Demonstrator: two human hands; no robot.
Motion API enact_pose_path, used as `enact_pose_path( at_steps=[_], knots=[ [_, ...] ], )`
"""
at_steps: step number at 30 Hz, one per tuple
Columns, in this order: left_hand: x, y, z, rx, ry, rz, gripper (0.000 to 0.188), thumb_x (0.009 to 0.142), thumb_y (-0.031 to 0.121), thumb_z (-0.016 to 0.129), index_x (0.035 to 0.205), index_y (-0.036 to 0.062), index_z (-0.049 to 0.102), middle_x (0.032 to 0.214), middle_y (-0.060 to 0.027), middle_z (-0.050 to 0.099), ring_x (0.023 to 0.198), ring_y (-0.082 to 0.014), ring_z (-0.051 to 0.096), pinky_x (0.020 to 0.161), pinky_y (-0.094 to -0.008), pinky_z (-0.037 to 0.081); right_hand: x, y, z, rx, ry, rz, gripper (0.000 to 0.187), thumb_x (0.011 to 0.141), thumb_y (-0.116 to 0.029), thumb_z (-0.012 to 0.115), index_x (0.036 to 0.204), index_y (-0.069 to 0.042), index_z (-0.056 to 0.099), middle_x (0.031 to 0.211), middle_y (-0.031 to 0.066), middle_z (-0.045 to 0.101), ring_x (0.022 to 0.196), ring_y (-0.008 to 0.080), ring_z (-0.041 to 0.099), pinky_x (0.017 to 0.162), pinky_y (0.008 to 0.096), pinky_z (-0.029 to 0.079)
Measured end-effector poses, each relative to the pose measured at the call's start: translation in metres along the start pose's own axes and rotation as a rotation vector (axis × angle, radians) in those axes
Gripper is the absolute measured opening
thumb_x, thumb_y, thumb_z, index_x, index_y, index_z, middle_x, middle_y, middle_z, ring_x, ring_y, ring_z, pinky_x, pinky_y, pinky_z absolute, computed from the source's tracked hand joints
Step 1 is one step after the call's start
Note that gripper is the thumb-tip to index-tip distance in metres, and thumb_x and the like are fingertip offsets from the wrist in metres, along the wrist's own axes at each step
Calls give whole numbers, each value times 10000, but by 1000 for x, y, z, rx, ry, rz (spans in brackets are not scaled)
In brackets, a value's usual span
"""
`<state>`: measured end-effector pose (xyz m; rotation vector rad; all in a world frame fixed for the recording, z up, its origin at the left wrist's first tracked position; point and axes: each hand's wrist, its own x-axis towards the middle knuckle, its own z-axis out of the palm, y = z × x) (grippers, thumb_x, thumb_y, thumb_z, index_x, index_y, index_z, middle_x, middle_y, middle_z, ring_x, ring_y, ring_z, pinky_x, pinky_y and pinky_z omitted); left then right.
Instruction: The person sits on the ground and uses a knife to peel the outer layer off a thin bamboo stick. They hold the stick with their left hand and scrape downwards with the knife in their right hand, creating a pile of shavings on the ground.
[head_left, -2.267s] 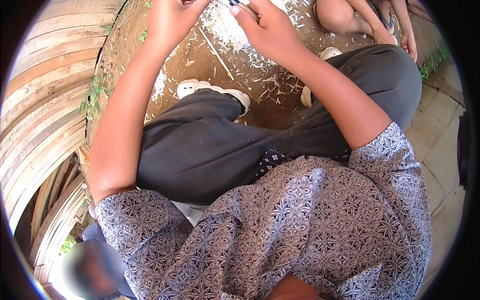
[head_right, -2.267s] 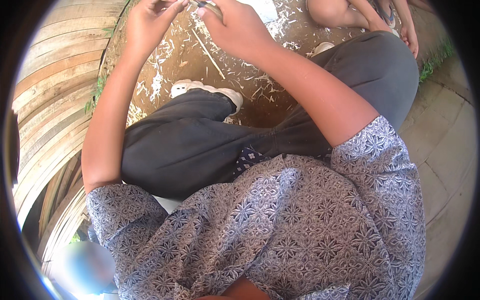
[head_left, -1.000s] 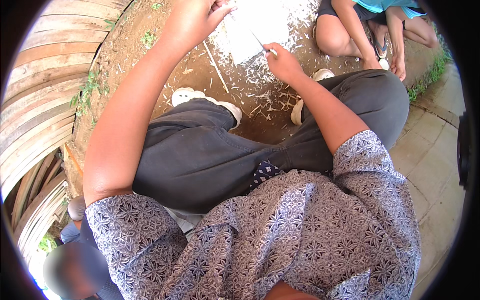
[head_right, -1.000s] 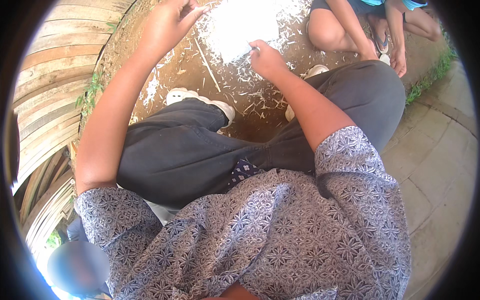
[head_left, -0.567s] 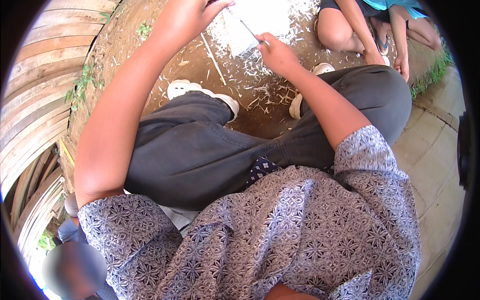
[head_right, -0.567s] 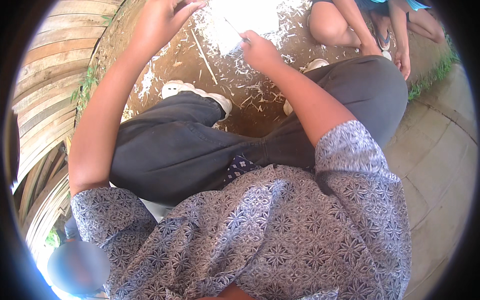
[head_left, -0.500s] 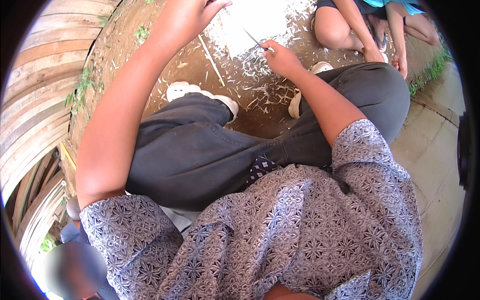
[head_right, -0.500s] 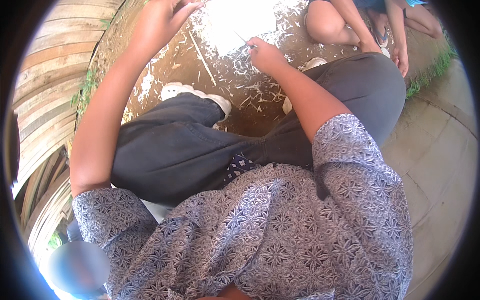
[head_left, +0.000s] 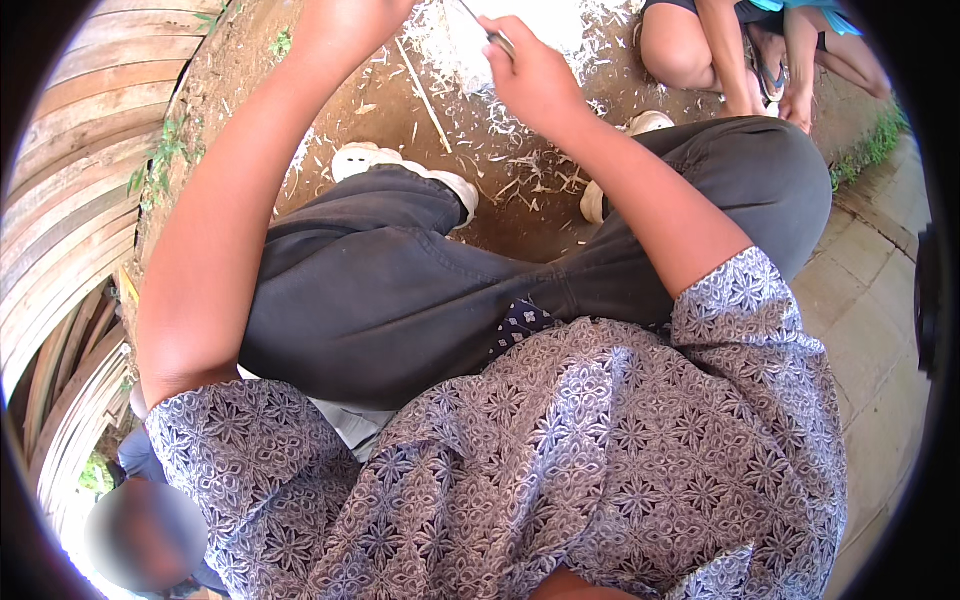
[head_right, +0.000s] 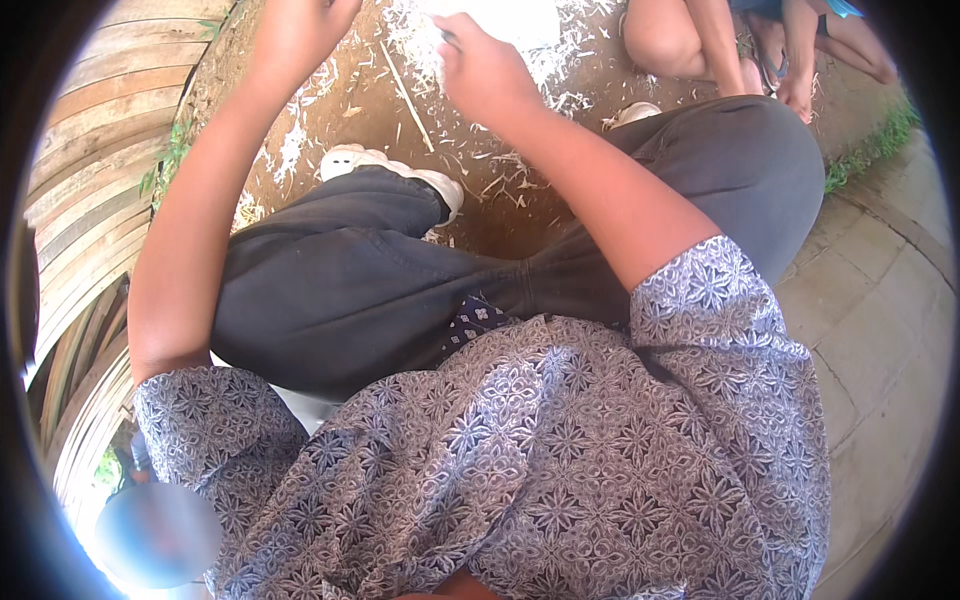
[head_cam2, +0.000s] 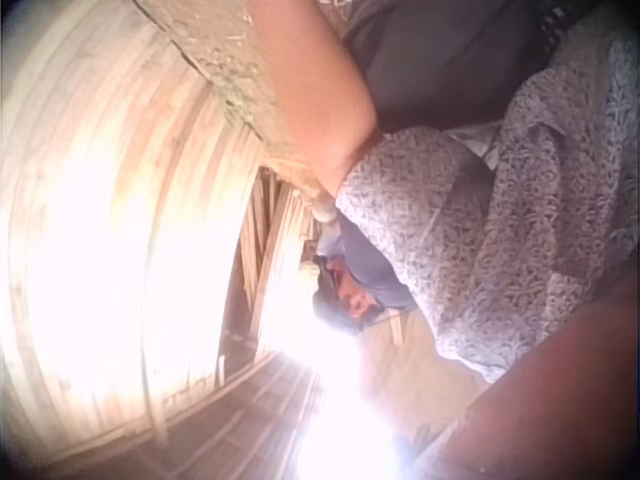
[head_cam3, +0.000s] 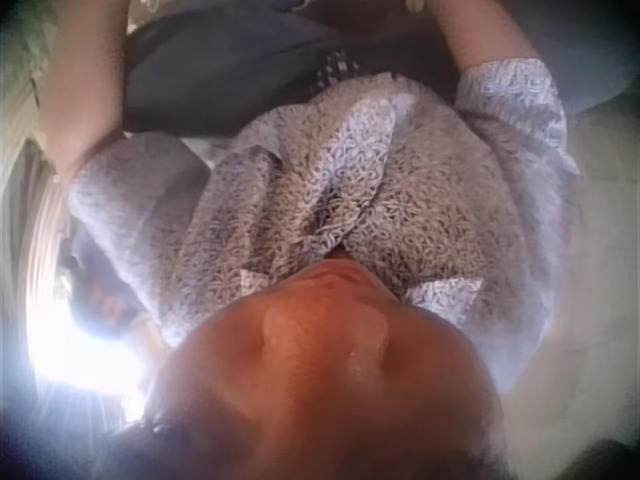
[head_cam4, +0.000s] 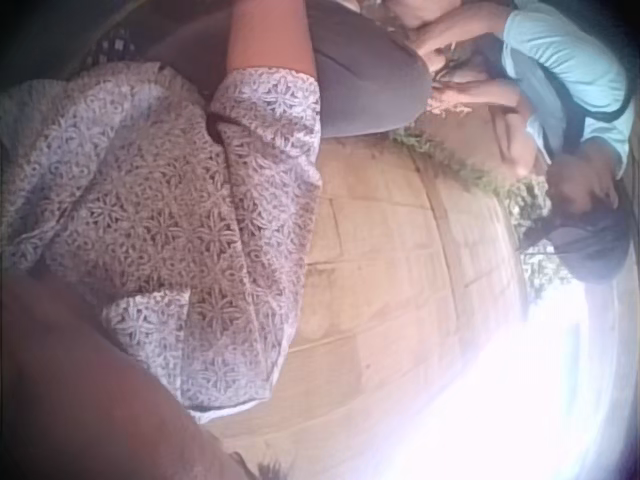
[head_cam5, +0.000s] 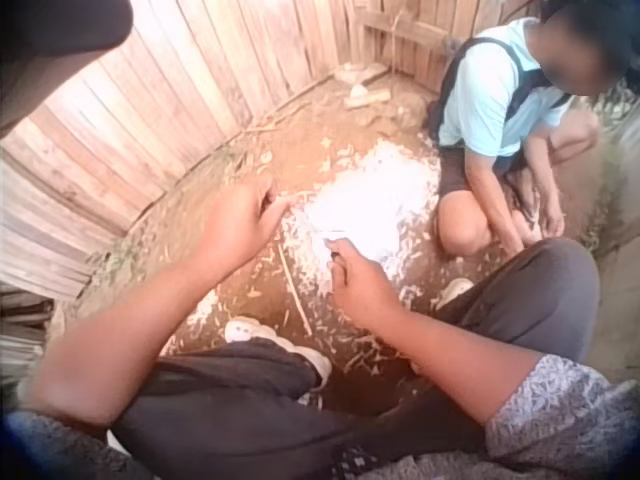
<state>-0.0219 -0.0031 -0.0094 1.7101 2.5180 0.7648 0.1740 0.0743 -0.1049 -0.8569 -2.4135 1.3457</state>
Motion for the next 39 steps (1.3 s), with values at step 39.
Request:
enact_pose_path(
  at_steps=[39],
  knots=[
    [5,17,-11,361,-334,-35,396,1036,349,527,959,4,706,847,-298,684,809,-478,674,737,-563,530,8,1,9,185,34,-26,243,1016,-148,553,1253,-96,571,860,245,661,797,389,683,738,486,527]
  ],
)
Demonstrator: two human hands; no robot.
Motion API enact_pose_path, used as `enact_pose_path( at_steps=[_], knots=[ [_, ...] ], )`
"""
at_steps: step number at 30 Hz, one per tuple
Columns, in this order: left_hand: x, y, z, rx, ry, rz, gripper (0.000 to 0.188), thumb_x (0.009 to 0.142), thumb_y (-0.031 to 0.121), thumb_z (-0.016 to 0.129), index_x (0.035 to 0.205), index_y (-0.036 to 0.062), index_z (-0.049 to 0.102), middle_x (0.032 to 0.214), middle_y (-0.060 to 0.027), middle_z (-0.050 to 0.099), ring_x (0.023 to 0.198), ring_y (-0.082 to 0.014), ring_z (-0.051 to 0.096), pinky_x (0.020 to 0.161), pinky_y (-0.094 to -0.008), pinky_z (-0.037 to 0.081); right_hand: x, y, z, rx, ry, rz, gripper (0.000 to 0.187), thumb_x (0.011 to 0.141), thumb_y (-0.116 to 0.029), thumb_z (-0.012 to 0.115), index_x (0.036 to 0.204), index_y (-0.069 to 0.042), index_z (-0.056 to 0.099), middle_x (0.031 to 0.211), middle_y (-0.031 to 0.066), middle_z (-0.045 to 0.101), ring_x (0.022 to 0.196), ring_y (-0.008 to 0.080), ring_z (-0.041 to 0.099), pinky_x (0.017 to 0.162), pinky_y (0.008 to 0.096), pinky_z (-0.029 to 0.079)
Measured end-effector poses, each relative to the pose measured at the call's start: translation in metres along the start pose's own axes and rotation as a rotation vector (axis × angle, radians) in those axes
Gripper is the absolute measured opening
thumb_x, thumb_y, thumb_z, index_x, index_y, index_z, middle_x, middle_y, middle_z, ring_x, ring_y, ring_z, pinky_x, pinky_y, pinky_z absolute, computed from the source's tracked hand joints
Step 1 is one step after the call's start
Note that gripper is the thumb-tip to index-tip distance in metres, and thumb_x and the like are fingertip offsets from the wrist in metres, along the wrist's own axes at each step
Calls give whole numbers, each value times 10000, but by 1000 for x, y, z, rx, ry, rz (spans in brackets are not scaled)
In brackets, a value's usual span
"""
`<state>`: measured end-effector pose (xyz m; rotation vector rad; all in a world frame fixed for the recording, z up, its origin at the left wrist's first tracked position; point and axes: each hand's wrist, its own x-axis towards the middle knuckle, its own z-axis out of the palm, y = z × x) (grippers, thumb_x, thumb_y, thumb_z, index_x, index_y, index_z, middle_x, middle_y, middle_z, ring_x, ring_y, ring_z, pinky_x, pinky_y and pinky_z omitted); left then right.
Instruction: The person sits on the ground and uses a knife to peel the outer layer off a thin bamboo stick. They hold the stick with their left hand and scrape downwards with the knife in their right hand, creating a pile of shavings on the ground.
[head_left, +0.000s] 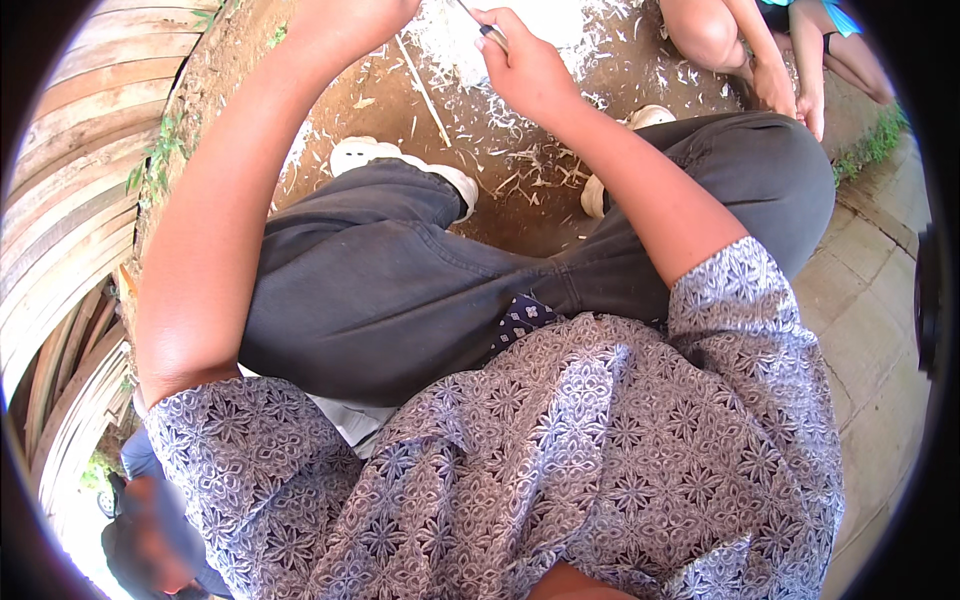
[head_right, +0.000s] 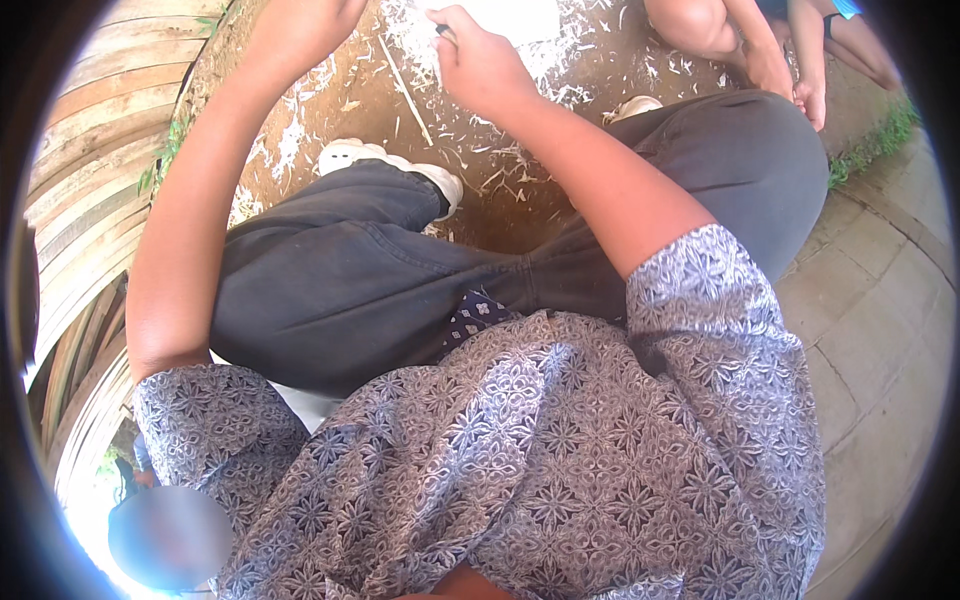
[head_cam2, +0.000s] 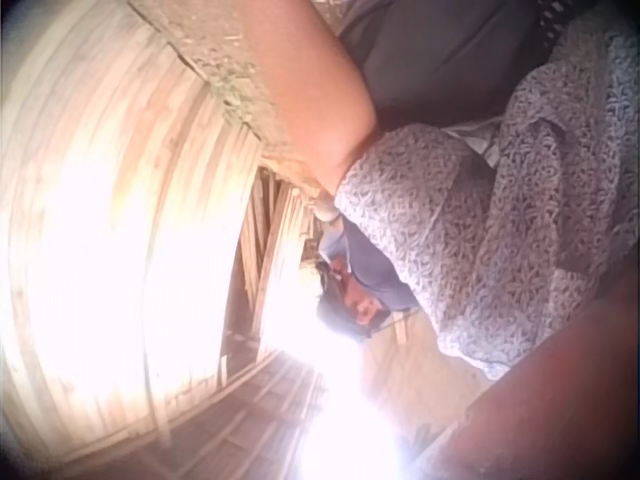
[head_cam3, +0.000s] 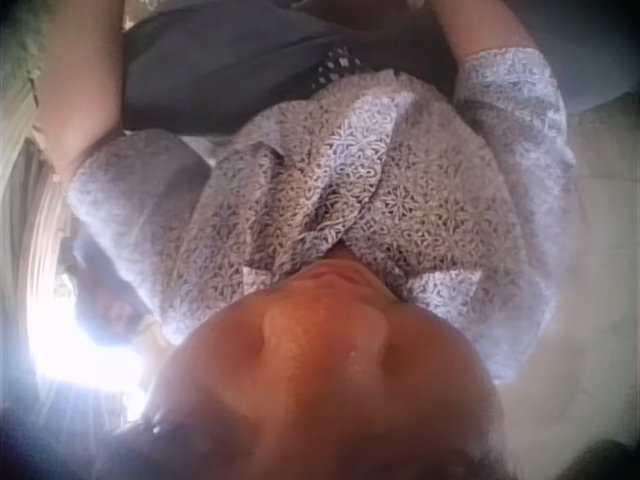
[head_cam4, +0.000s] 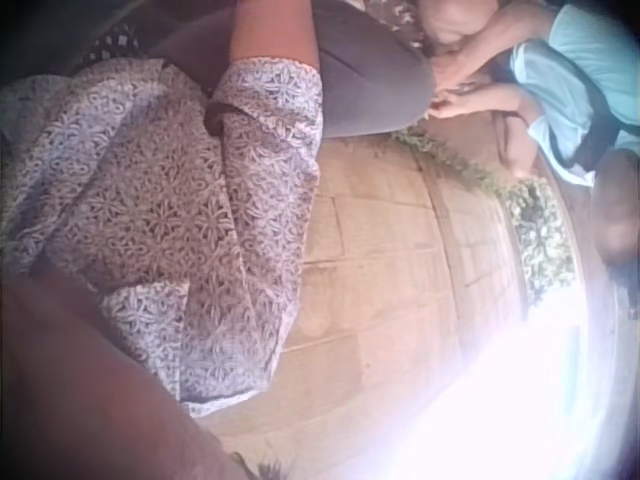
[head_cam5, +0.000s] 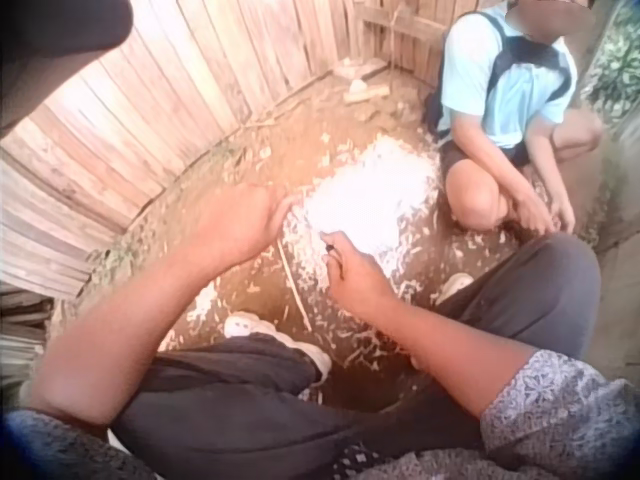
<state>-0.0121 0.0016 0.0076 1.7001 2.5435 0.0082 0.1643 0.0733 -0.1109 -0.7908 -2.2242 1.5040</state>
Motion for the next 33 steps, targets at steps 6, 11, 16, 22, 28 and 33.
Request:
enact_pose_path(
  at_steps=[6,11,16,22,28,33],
  knots=[
    [-3,-9,0,-19,60,2,395,1041,351,530,977,4,709,839,-301,680,806,-478,671,744,-565,524,5,72,9,-215,-75,-48,334,1011,-214,556,1333,-126,562,1023,224,727,942,416,700,828,480,550],
    [0,-38,17,28,4,48,394,1073,386,491,1048,42,682,834,-220,710,822,-404,699,761,-496,548,-11,70,1,-208,-155,207,328,1012,-206,531,1324,-109,564,1007,221,723,927,418,699,822,481,548],
    [4,-29,3,-70,-137,49,345,1059,356,528,1028,45,673,802,-204,695,803,-406,690,728,-504,532,7,17,-2,61,72,-33,342,1033,-220,558,1374,-201,571,786,123,660,667,234,633,679,386,516],
    [-5,-16,-6,63,-45,304,278,1031,319,588,995,55,669,811,-200,698,780,-407,687,717,-499,535,0,13,-1,-76,-113,44,295,1018,-206,553,1310,-164,563,867,186,703,792,376,690,743,477,531],
    [-2,-19,-1,123,-1,278,295,1033,336,584,991,56,671,824,-212,699,781,-412,687,715,-503,540,-2,90,19,-217,6,-205,338,1028,-184,527,1365,-156,532,997,174,729,893,363,711,823,453,560],
    [-1,-39,6,24,-42,188,319,1052,333,550,980,39,651,841,-235,695,803,-438,681,726,-530,532,-11,75,10,-94,-127,123,412,1000,-248,571,1380,-92,531,994,172,737,873,342,723,818,433,563]
  ],
)
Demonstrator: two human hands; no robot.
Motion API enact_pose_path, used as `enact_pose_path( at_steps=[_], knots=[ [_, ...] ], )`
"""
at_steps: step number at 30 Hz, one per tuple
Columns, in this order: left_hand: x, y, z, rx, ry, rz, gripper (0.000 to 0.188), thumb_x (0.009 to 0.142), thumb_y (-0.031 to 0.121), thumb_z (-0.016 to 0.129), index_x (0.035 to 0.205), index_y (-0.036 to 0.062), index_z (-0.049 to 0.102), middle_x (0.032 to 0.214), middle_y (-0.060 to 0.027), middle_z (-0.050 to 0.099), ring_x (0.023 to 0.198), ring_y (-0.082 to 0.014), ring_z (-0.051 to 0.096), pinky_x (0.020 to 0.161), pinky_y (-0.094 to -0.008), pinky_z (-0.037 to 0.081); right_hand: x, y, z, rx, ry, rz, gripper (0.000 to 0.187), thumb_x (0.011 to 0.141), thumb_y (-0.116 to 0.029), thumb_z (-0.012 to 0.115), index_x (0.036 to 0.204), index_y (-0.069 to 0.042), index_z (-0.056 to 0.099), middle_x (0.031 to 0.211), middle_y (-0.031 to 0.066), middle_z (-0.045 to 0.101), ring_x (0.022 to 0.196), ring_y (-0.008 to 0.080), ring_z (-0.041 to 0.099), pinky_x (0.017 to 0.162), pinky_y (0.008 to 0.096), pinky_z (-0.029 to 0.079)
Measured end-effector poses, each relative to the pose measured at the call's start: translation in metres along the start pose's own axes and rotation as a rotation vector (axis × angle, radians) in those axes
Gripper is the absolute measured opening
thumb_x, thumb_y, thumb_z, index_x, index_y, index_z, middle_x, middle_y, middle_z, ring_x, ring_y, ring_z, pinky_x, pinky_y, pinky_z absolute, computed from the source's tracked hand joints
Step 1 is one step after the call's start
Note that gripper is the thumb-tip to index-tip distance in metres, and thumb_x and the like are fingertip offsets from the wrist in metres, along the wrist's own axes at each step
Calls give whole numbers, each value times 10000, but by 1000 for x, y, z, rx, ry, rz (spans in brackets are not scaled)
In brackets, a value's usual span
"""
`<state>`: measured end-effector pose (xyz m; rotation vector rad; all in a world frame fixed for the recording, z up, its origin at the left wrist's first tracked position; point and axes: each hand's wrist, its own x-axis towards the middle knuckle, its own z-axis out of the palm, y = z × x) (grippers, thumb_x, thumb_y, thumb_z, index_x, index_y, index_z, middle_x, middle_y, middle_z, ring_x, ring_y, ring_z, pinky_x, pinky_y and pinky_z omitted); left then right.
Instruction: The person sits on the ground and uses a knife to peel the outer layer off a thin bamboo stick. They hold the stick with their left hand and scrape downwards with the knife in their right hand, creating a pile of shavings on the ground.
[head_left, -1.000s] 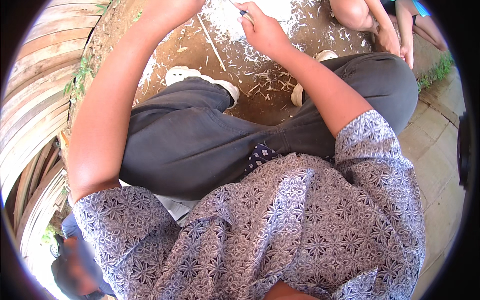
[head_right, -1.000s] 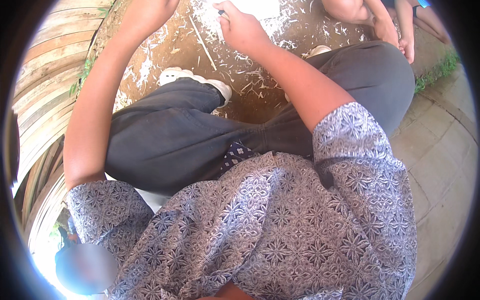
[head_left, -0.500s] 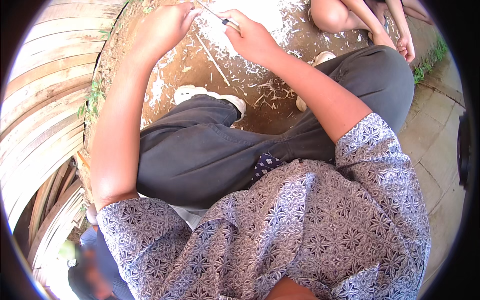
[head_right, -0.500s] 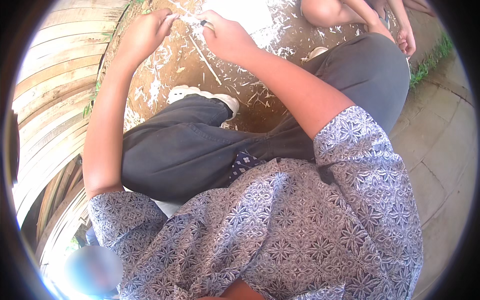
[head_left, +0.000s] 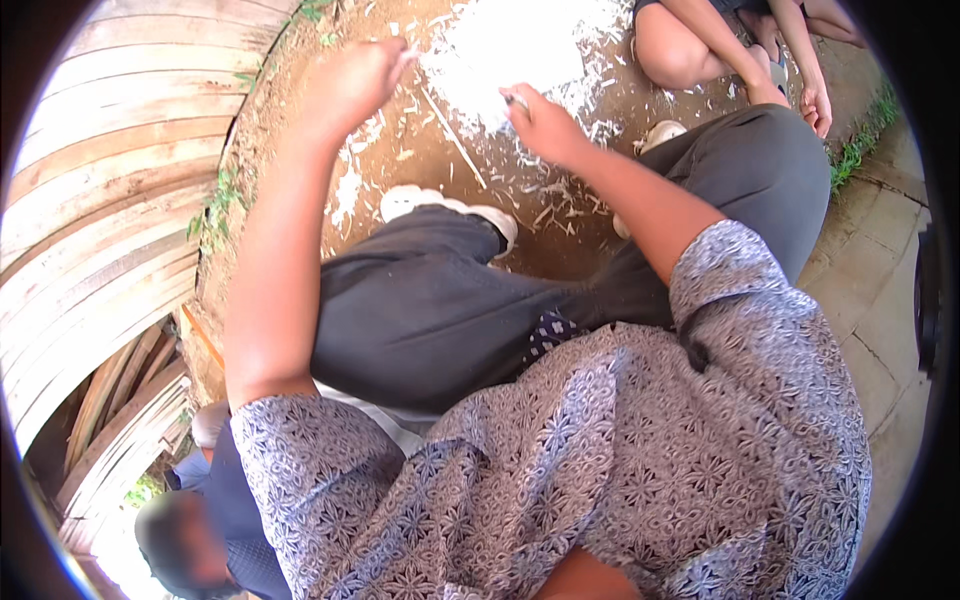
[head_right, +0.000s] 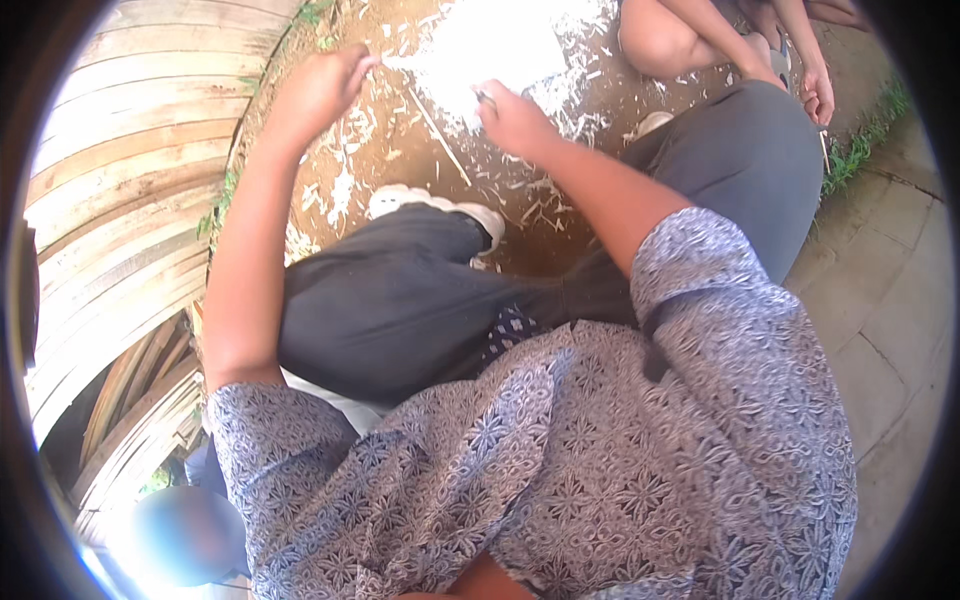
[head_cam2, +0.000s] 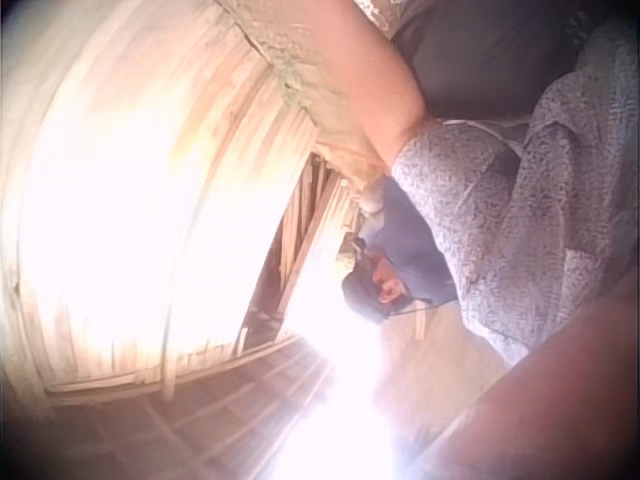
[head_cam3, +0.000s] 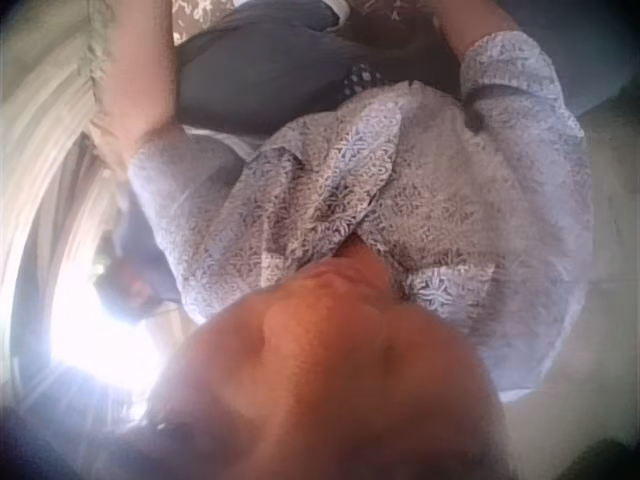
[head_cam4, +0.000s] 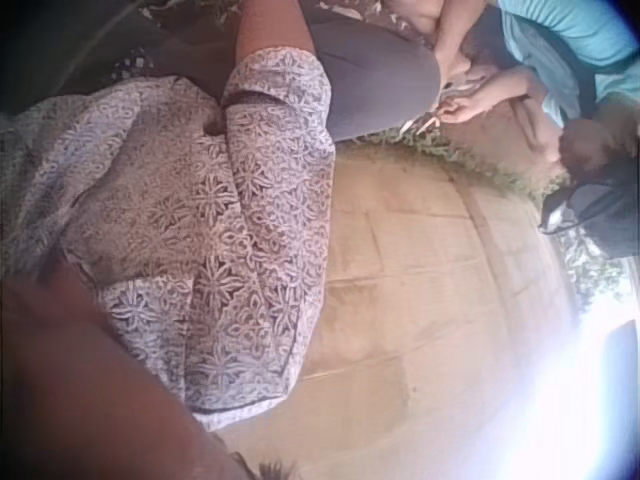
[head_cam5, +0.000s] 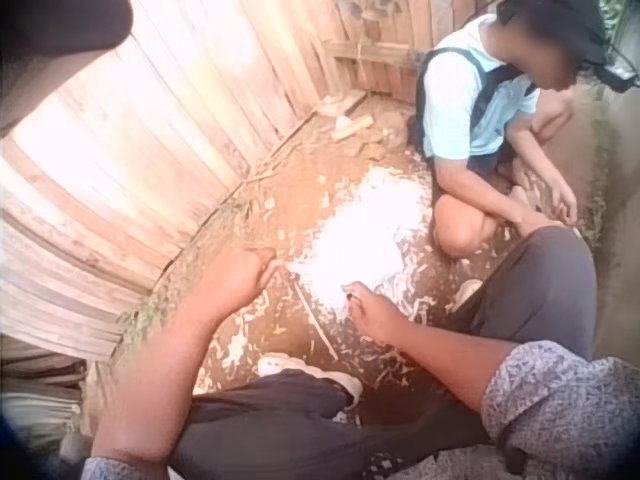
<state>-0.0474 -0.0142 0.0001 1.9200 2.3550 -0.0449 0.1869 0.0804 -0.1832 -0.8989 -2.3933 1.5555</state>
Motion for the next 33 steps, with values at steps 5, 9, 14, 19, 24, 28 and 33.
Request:
enact_pose_path(
  at_steps=[5,9,14,19,24,28,33],
  knots=[
    [-2,0,-6,73,-8,13,330,1059,349,531,970,44,617,826,-212,694,812,-436,675,702,-539,526,6,-82,-51,185,194,-8,386,1003,-240,555,1355,-85,526,920,204,721,817,358,719,762,428,549],
    [-3,16,-9,83,8,43,326,1058,352,535,967,51,621,827,-200,702,795,-432,681,688,-524,538,-3,-125,-46,303,248,-176,378,1010,-236,550,1352,-79,509,925,213,721,833,384,716,773,441,551],
    [6,20,-8,105,37,112,349,1057,384,534,956,66,637,785,-200,705,723,-409,700,648,-516,555,10,-7,9,-149,28,140,416,998,-241,538,1376,-72,494,1001,229,734,959,423,715,837,509,539],
    [-3,21,-9,104,4,148,356,1063,397,508,971,70,612,786,-188,708,740,-387,712,642,-500,568,33,-15,-11,93,128,213,322,950,-321,617,1099,-41,672,879,176,734,838,337,714,772,441,540],
    [-7,40,-18,90,-86,136,329,1072,380,483,1003,74,582,789,-177,705,768,-388,710,648,-492,563,51,-43,-19,489,-75,354,332,924,-351,680,932,-24,730,744,55,686,679,144,627,671,330,510],
    [-12,38,-19,37,-80,134,321,1068,377,491,1010,75,582,783,-185,703,780,-402,702,657,-509,553,54,-47,-1,498,120,177,339,935,-343,702,1041,-24,750,745,65,688,677,149,626,664,318,487],
    [-14,40,-20,52,-117,93,308,1065,371,497,1010,85,596,781,-181,704,781,-402,701,671,-512,552,60,-54,-3,416,90,175,347,942,-349,702,1034,-17,740,779,98,703,723,181,648,701,343,500]
  ],
)
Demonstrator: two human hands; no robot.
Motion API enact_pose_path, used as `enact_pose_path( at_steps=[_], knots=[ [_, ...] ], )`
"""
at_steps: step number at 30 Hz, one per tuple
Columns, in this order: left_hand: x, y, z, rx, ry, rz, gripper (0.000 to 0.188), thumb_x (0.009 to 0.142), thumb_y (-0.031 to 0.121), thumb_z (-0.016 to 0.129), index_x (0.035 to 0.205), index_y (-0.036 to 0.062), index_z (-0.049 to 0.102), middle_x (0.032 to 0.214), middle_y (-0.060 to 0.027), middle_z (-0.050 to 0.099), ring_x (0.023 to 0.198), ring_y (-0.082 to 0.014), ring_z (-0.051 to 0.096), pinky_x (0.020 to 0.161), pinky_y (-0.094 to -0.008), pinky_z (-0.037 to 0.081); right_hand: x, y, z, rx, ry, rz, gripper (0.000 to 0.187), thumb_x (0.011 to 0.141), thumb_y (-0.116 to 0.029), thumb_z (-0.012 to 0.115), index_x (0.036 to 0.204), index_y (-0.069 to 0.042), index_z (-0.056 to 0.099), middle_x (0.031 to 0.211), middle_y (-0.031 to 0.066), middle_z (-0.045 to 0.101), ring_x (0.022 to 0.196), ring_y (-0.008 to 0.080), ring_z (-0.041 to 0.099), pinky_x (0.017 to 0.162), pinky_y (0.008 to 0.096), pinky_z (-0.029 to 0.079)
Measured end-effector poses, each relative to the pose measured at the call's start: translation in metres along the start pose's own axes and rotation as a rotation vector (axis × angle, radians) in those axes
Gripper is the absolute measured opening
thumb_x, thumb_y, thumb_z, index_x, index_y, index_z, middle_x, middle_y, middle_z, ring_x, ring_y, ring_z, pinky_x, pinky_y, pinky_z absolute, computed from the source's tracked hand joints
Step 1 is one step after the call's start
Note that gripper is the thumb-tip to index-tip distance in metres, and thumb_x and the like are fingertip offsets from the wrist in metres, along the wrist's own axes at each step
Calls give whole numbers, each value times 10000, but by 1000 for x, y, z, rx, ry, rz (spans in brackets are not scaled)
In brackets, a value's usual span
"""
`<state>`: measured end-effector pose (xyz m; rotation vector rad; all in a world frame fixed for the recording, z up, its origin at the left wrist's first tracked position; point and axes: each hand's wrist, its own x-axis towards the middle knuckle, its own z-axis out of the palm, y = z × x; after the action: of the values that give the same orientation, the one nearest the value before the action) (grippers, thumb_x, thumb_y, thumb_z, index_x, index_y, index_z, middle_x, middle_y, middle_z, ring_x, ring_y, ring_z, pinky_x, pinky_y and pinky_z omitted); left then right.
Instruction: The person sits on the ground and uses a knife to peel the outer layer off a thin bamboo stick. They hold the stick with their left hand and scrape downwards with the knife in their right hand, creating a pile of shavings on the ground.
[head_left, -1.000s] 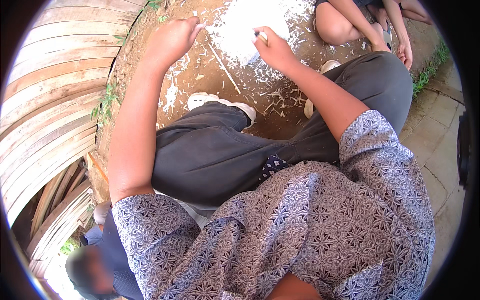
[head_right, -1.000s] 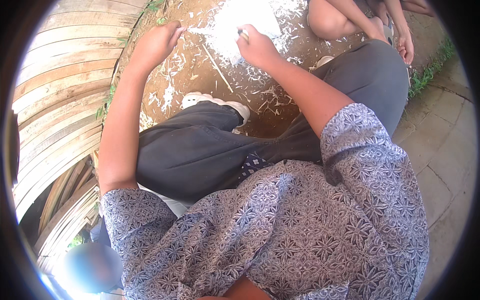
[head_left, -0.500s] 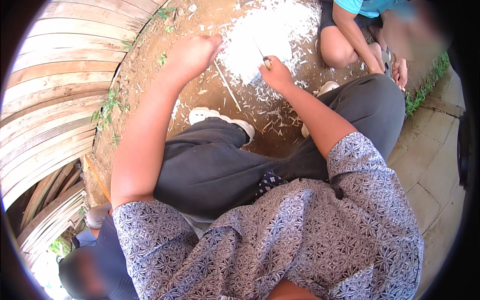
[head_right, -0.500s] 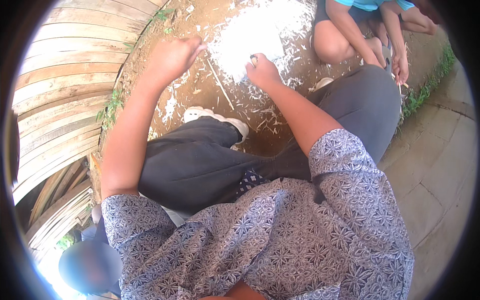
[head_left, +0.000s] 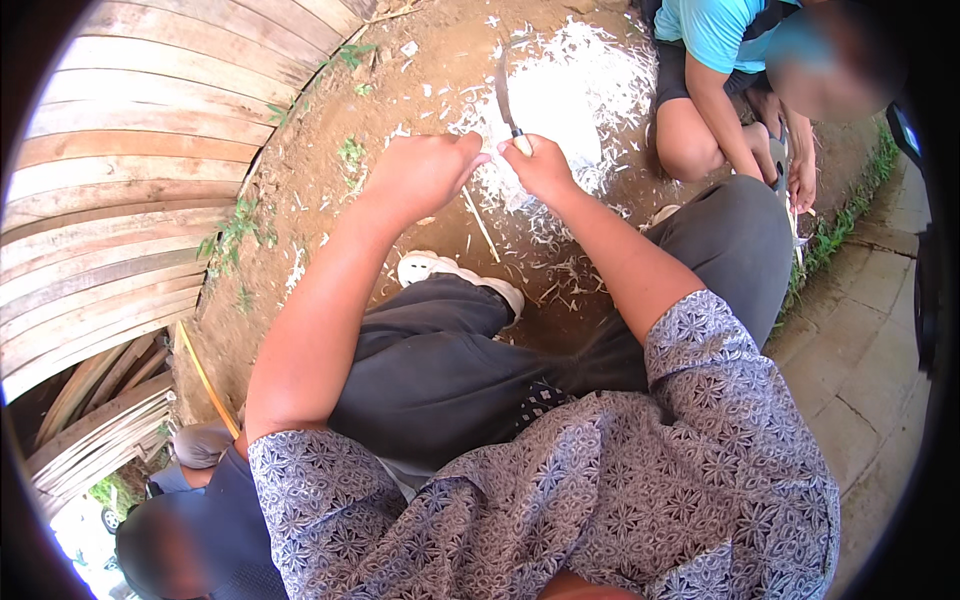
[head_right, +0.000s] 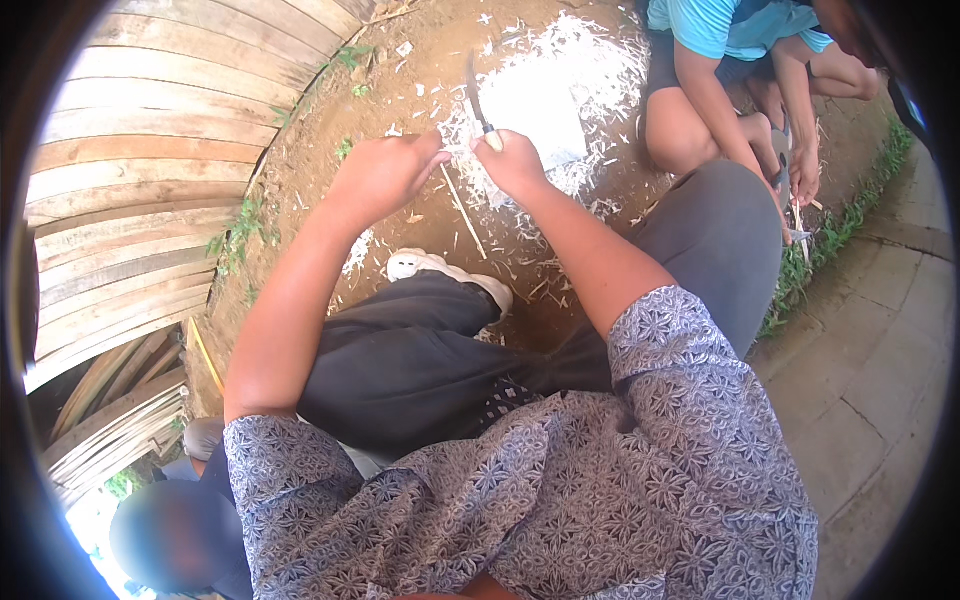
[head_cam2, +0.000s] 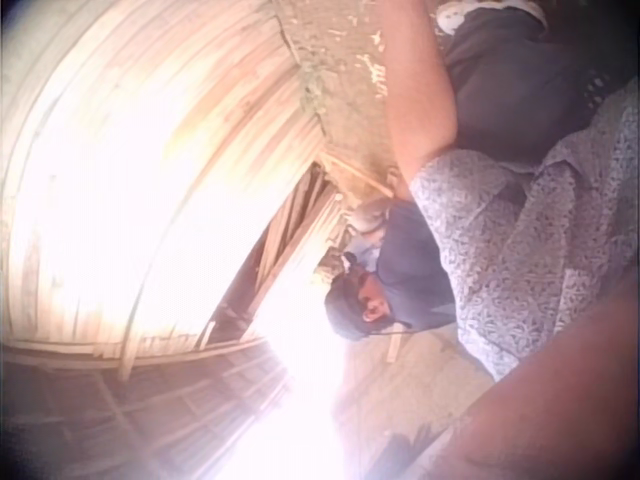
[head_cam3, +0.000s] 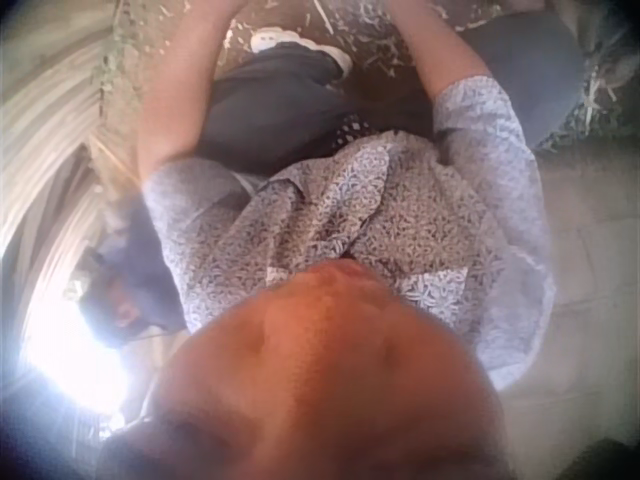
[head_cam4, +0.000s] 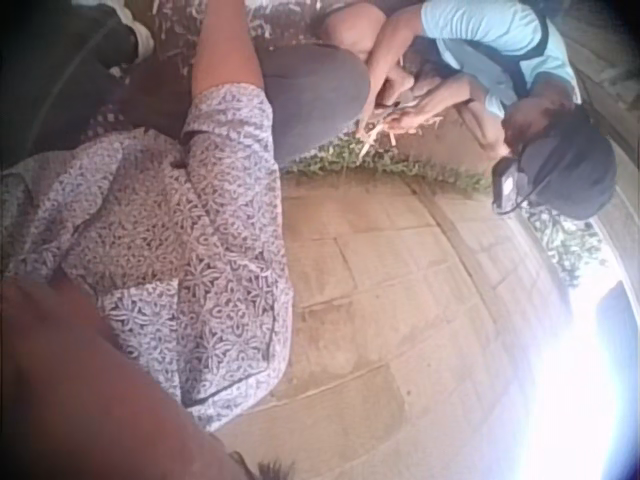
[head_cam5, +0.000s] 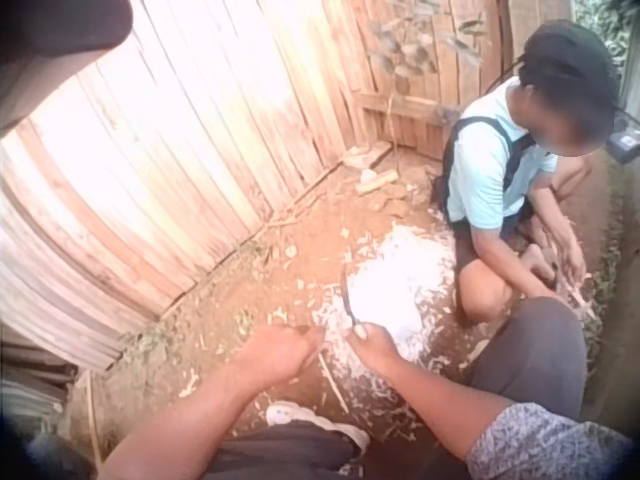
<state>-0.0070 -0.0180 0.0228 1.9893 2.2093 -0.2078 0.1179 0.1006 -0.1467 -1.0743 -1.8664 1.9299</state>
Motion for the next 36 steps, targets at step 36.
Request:
enact_pose_path(
  at_steps=[36],
  knots=[
    [17,-21,25,-673,50,-431,429,1055,382,509,838,44,660,722,-141,700,711,-329,695,709,-441,530,-27,-17,21,81,-11,-231,254,1049,-284,559,1222,-97,548,676,101,604,614,224,600,629,387,464]
  ],
)
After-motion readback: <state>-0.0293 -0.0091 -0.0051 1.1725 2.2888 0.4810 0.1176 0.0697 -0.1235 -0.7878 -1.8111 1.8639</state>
